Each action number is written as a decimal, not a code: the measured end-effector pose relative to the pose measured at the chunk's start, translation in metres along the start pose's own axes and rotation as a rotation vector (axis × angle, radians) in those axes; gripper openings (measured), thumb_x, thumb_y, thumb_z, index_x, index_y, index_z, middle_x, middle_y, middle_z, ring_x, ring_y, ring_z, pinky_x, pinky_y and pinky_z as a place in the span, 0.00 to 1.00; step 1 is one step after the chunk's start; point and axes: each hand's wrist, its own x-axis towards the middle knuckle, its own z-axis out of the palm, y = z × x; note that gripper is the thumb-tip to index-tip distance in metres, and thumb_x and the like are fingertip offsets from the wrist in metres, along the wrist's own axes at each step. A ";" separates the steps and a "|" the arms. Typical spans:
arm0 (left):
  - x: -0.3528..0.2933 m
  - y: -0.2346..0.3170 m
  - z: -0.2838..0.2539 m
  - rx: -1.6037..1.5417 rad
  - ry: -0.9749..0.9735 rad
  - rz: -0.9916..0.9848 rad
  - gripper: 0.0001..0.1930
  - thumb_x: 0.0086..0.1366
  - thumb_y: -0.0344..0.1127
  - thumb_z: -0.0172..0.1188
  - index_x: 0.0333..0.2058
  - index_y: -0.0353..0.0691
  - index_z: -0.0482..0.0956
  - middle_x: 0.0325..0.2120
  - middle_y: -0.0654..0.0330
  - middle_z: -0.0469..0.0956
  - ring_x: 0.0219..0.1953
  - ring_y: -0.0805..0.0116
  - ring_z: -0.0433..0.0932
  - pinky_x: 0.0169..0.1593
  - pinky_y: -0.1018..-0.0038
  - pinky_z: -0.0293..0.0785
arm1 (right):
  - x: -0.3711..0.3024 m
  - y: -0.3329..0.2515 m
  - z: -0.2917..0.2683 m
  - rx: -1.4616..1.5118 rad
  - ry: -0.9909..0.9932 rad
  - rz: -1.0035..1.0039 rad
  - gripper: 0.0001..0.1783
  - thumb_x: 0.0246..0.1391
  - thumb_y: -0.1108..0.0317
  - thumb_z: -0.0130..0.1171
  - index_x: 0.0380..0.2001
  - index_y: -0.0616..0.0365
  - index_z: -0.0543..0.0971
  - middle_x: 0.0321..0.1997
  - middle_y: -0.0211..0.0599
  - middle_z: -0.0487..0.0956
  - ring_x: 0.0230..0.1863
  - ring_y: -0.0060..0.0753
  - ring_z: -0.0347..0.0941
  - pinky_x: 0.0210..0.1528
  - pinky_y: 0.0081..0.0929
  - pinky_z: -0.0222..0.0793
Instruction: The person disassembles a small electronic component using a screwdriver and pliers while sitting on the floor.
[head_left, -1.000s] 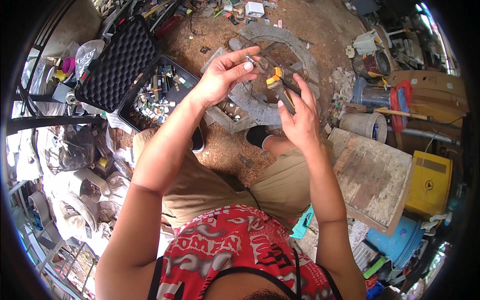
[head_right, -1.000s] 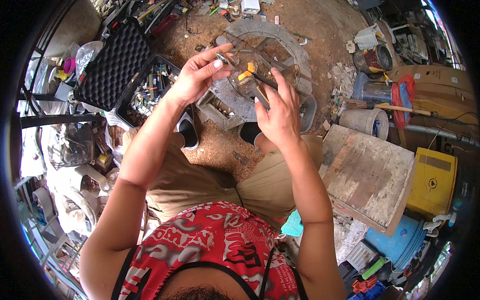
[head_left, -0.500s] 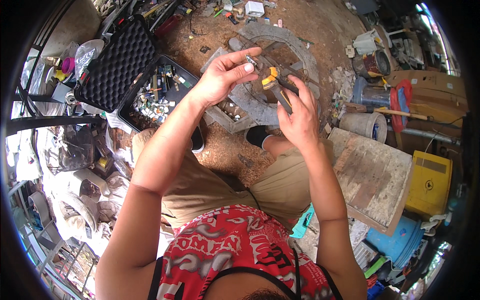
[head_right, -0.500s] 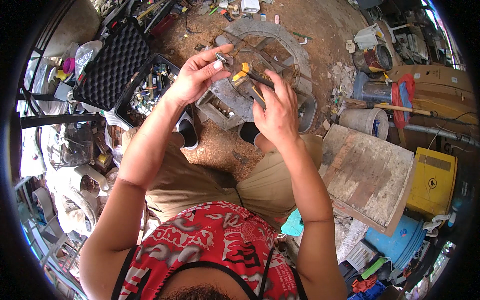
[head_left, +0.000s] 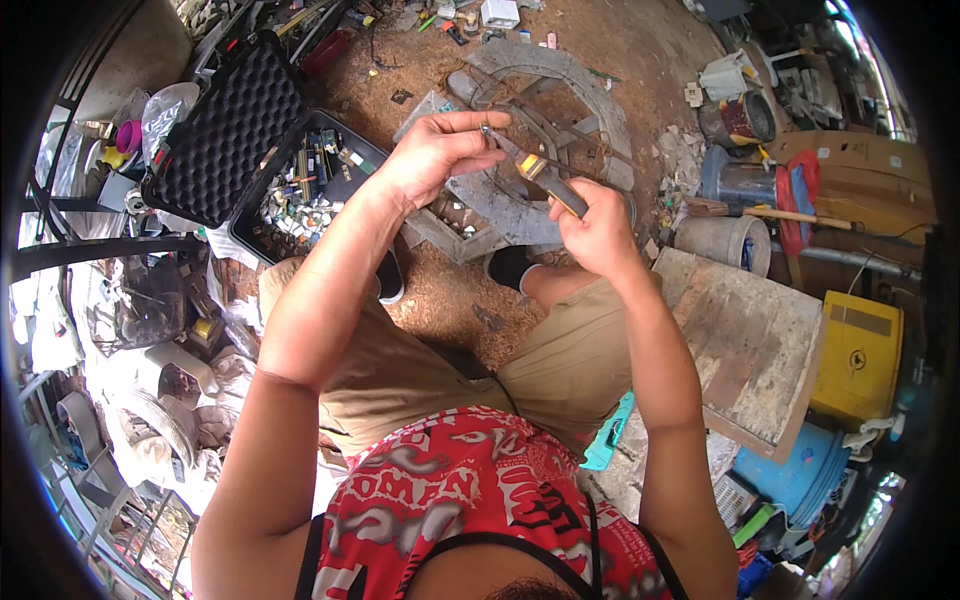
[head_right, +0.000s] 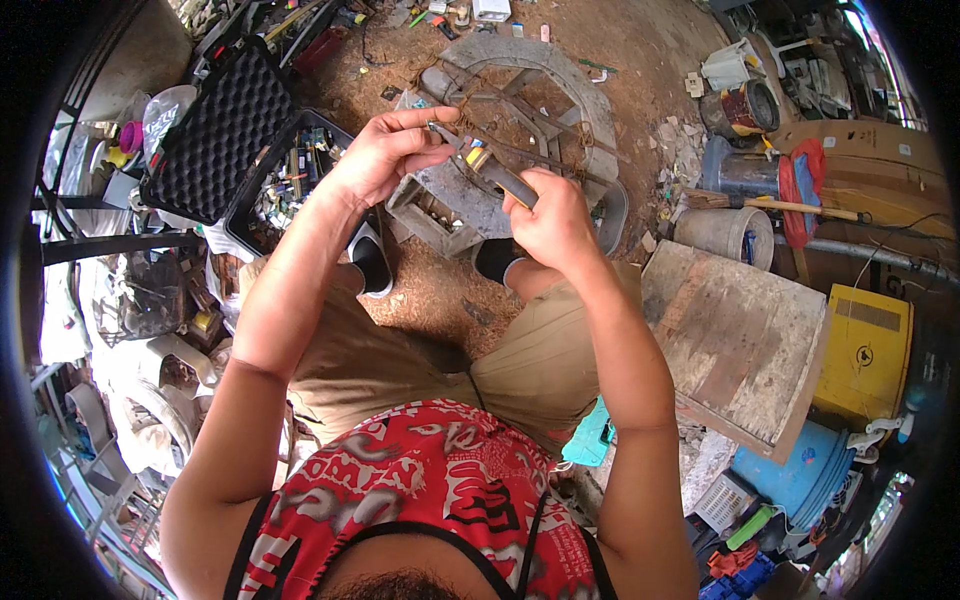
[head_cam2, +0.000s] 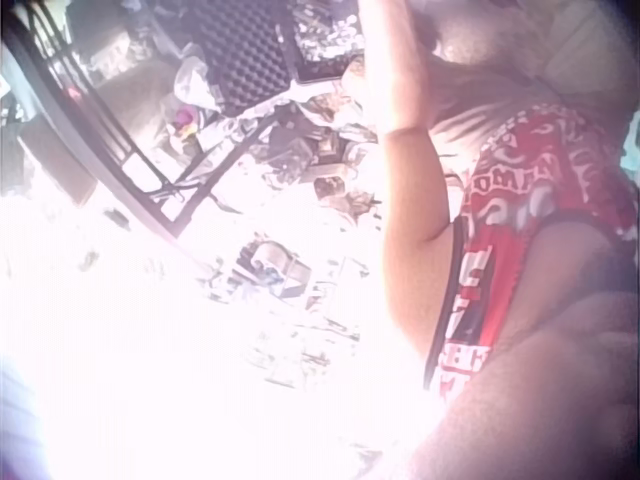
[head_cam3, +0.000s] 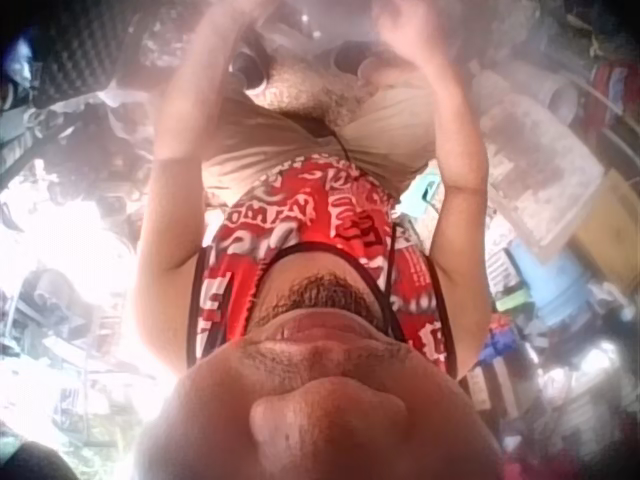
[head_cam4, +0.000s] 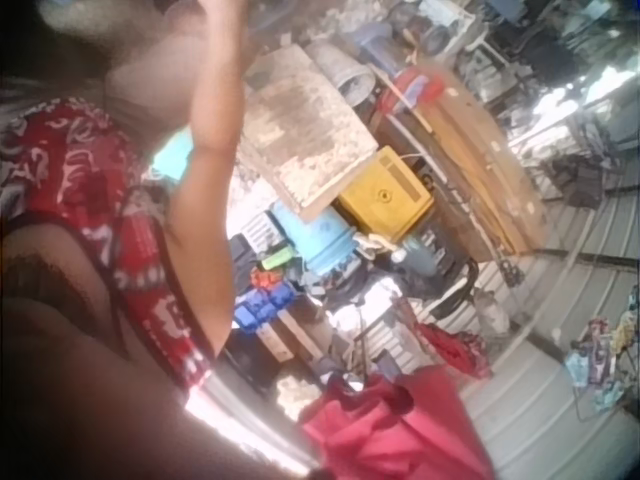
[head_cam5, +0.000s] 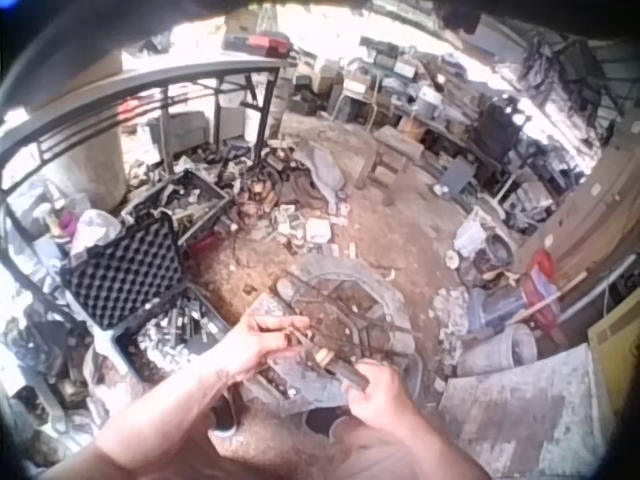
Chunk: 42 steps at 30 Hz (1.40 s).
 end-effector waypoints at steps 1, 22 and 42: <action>0.000 0.001 0.001 -0.015 0.004 -0.008 0.22 0.63 0.25 0.55 0.57 0.29 0.72 0.35 0.60 0.80 0.40 0.72 0.81 0.55 0.74 0.78 | 0.001 0.003 -0.001 0.036 -0.036 0.027 0.05 0.44 0.80 0.54 0.23 0.61 0.78 0.27 0.41 0.79 0.29 0.37 0.77 0.33 0.31 0.72; -0.006 0.017 -0.006 0.198 -0.355 -0.018 0.23 0.59 0.21 0.55 0.55 0.31 0.74 0.26 0.67 0.76 0.31 0.81 0.77 0.56 0.73 0.76 | 0.003 0.013 -0.033 0.784 -0.584 0.309 0.03 0.33 0.78 0.51 0.17 0.62 0.73 0.30 0.49 0.76 0.24 0.28 0.70 0.26 0.23 0.65; -0.004 0.010 0.007 0.679 0.037 0.388 0.13 0.67 0.31 0.60 0.48 0.32 0.81 0.42 0.57 0.83 0.36 0.80 0.79 0.43 0.79 0.77 | -0.008 -0.004 -0.018 0.154 -0.039 -0.056 0.06 0.43 0.79 0.51 0.22 0.64 0.78 0.30 0.41 0.79 0.32 0.35 0.77 0.35 0.28 0.71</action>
